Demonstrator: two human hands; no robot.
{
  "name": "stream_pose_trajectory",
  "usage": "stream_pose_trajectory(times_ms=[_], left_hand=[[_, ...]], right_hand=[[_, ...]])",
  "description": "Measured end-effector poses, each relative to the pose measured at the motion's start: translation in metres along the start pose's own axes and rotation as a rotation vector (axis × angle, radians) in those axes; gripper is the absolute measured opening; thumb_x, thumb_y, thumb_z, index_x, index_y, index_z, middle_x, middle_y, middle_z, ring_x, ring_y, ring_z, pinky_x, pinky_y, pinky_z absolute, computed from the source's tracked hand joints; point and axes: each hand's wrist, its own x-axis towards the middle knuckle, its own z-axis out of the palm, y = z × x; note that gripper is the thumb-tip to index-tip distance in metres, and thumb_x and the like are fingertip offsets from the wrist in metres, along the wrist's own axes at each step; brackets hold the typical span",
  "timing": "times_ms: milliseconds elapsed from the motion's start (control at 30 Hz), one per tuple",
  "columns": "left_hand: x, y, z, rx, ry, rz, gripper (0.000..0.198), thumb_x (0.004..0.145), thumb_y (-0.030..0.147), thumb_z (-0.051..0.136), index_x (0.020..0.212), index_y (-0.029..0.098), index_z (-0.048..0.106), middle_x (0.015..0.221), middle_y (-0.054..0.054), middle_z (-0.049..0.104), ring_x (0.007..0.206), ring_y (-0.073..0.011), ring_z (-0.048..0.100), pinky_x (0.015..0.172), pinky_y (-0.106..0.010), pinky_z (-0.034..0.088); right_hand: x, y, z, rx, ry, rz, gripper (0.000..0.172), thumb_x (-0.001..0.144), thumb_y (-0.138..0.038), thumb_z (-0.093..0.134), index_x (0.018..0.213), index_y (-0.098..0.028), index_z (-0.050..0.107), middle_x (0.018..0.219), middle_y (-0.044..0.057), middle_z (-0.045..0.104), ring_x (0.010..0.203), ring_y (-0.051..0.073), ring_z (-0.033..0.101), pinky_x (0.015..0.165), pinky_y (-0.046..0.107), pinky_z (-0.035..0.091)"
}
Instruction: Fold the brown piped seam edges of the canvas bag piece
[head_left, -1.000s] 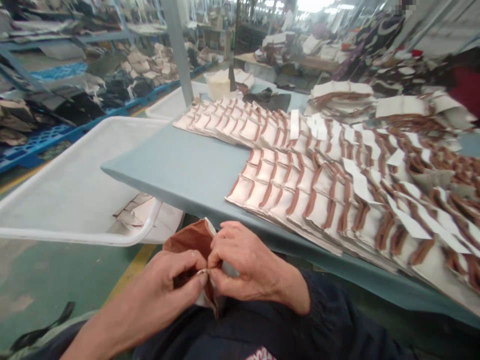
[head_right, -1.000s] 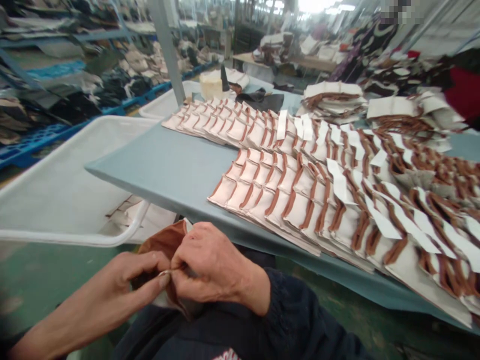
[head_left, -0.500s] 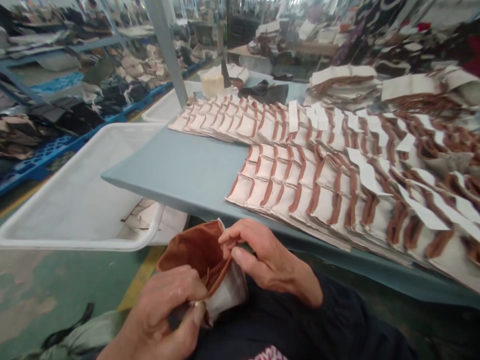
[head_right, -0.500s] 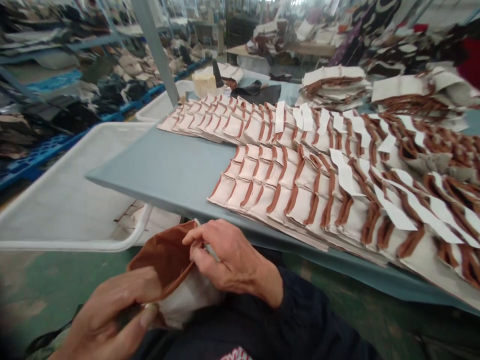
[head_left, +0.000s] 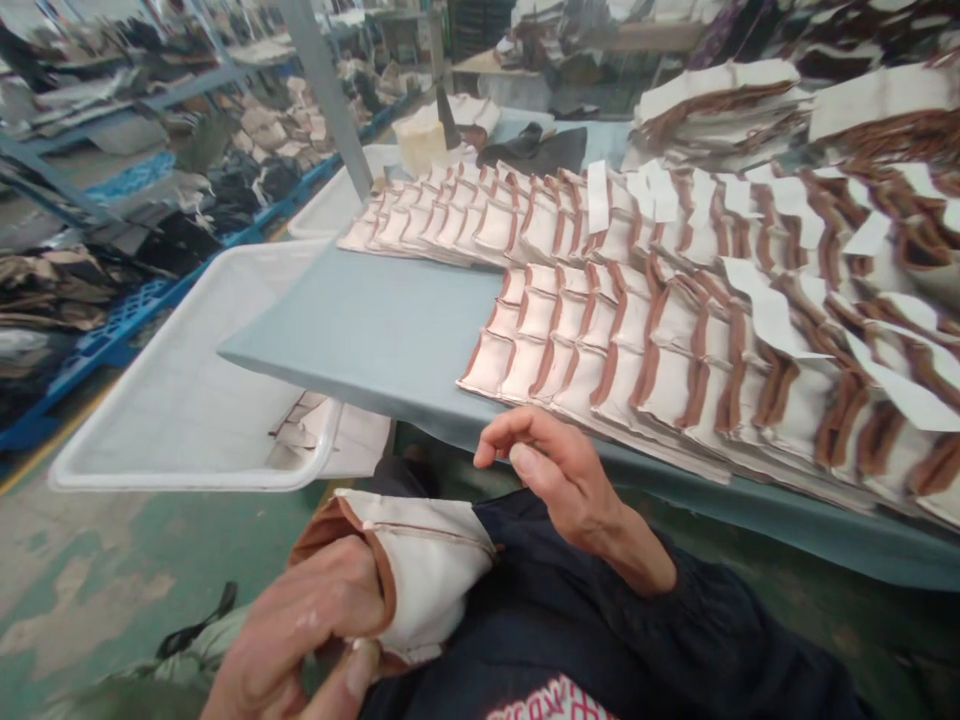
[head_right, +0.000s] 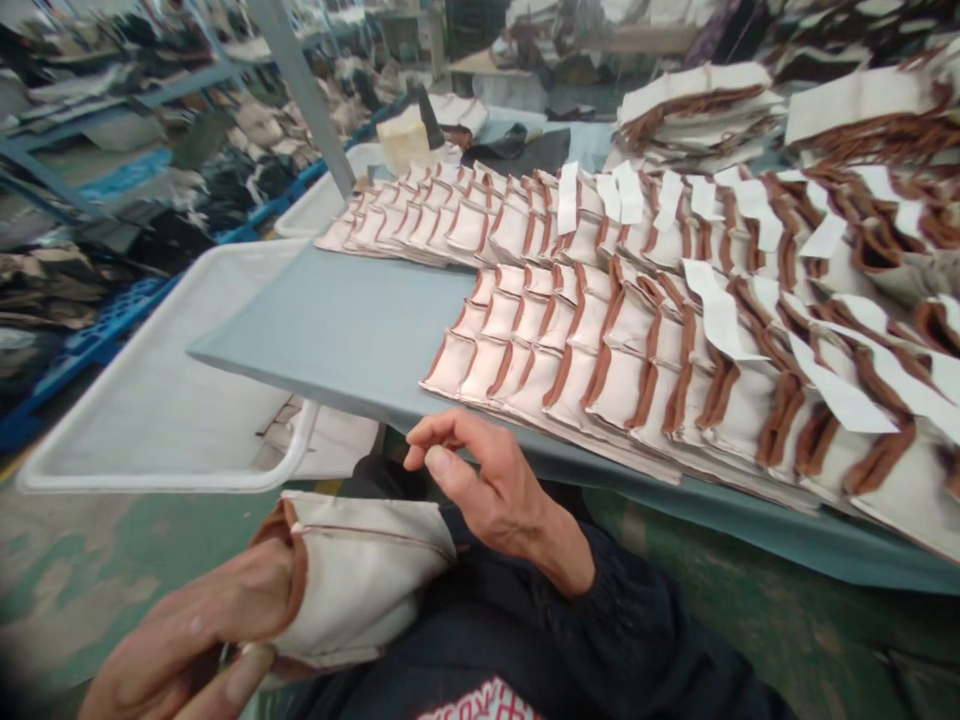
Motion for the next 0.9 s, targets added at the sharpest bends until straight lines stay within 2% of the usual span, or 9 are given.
stream_pose_trajectory(times_ms=[67,167,267,333,467,633,800,900], left_hand=[[0.017,0.007,0.000,-0.076,-0.030,-0.027,0.019,0.094,0.014,0.056,0.084,0.026,0.066,0.072,0.002,0.073,0.070,-0.0181,0.073,0.068,-0.025,0.058],[0.044,0.004,-0.004,-0.058,-0.072,-0.293,0.019,0.093,0.021,0.061,0.076,0.022,0.070,0.065,0.003,0.070,0.059,-0.0146,0.065,0.058,-0.022,0.049],[0.070,-0.018,-0.016,-0.290,-0.169,-0.625,0.026,0.090,0.039,0.065,0.075,0.017,0.072,0.071,-0.001,0.072,0.062,-0.0144,0.060,0.057,-0.022,0.046],[0.083,-0.035,-0.027,-0.394,-0.217,-0.730,0.027,0.083,0.043,0.069,0.076,0.017,0.071,0.061,0.002,0.062,0.054,-0.0108,0.048,0.050,-0.020,0.036],[0.097,-0.050,-0.043,-0.441,-0.260,-0.754,0.029,0.080,0.046,0.072,0.078,0.018,0.068,0.052,0.007,0.046,0.046,-0.0092,0.035,0.044,-0.020,0.028],[0.106,-0.039,-0.053,-0.462,-0.360,-0.728,0.035,0.082,0.051,0.075,0.086,0.016,0.072,0.048,0.008,0.042,0.042,-0.0081,0.030,0.041,-0.020,0.021],[0.111,-0.026,-0.058,-0.477,-0.455,-0.592,0.035,0.087,0.048,0.074,0.084,0.013,0.075,0.055,0.006,0.049,0.048,-0.0069,0.033,0.045,-0.019,0.023],[0.114,-0.018,-0.058,-0.508,-0.530,-0.481,0.029,0.092,0.041,0.070,0.086,0.013,0.077,0.066,0.002,0.062,0.056,-0.0086,0.046,0.053,-0.019,0.035]], right_hand=[[-0.001,0.000,0.001,-0.017,-0.019,-0.002,0.017,0.106,-0.031,0.053,0.111,-0.021,0.067,0.097,0.005,0.079,0.089,0.019,0.073,0.083,0.033,0.055],[-0.003,0.003,0.002,-0.065,-0.017,0.023,0.013,0.103,-0.029,0.060,0.108,-0.021,0.068,0.097,0.004,0.080,0.087,0.018,0.074,0.081,0.032,0.056],[-0.002,0.008,0.003,-0.123,0.017,0.087,0.011,0.100,-0.028,0.063,0.103,-0.021,0.070,0.095,0.004,0.080,0.085,0.018,0.073,0.077,0.030,0.056],[0.000,0.011,0.005,-0.144,0.021,0.140,0.013,0.100,-0.030,0.062,0.100,-0.021,0.072,0.094,0.004,0.080,0.085,0.019,0.073,0.075,0.031,0.056],[0.005,0.011,0.012,-0.163,-0.026,0.197,0.016,0.099,-0.033,0.063,0.097,-0.021,0.074,0.091,0.005,0.080,0.080,0.019,0.073,0.072,0.031,0.057],[0.015,-0.001,0.020,-0.165,-0.055,0.154,0.015,0.097,-0.032,0.065,0.100,-0.020,0.072,0.093,0.006,0.080,0.083,0.019,0.075,0.076,0.031,0.060],[0.033,-0.017,0.022,-0.113,-0.133,0.039,0.021,0.096,-0.031,0.067,0.114,-0.020,0.070,0.110,0.009,0.080,0.101,0.023,0.076,0.078,0.031,0.060],[0.047,-0.025,0.025,-0.024,-0.240,-0.023,0.033,0.096,-0.040,0.068,0.123,-0.020,0.068,0.122,0.011,0.077,0.113,0.025,0.073,0.077,0.031,0.059]])
